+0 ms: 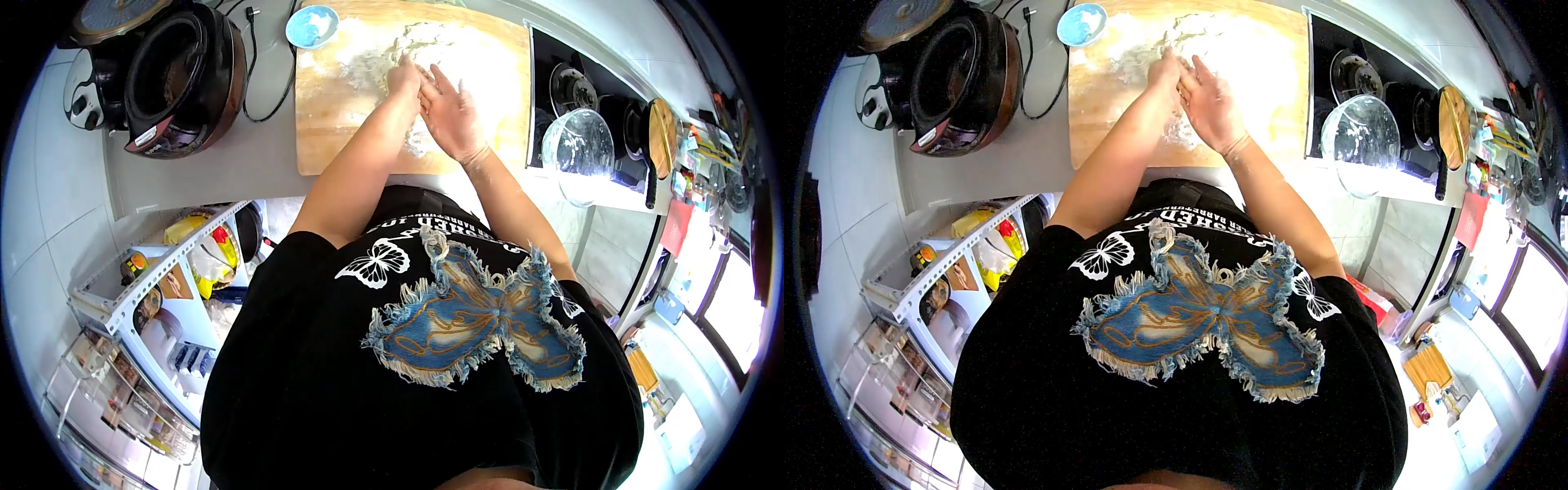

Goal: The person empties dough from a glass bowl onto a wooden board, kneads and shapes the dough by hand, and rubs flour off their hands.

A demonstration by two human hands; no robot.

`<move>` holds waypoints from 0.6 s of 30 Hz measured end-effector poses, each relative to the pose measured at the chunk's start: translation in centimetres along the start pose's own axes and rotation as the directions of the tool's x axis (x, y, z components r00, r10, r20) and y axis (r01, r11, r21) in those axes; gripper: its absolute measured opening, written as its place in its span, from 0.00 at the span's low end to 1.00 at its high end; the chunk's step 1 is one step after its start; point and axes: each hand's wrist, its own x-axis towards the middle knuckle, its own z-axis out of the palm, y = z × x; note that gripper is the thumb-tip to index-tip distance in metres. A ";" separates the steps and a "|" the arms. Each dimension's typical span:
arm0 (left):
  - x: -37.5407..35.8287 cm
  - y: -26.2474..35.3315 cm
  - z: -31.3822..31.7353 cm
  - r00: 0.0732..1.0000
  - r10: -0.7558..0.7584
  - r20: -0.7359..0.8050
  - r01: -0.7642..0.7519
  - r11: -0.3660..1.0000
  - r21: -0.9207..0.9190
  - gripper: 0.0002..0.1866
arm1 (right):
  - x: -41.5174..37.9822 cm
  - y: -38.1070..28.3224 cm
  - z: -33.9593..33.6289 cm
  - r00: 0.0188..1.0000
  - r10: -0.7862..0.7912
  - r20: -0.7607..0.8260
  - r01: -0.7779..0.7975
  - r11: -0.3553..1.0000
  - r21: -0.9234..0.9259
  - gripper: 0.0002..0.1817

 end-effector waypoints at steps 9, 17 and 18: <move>0.7 -0.3 -0.8 0.606 0.394 0.691 -0.785 0.152 0.601 0.24 | 1.8 -4.8 -1.0 0.977 0.198 0.081 -0.205 0.974 0.096 0.48; -1.4 -0.5 -1.4 0.694 0.411 0.592 -0.708 0.238 0.665 0.15 | 2.3 -3.0 -1.2 0.980 0.195 0.024 -0.195 0.945 0.264 0.43; -1.0 -0.9 -1.6 0.694 0.412 0.590 -0.707 0.239 0.666 0.15 | 2.3 -3.0 -1.2 0.980 0.197 0.024 -0.196 0.944 0.264 0.43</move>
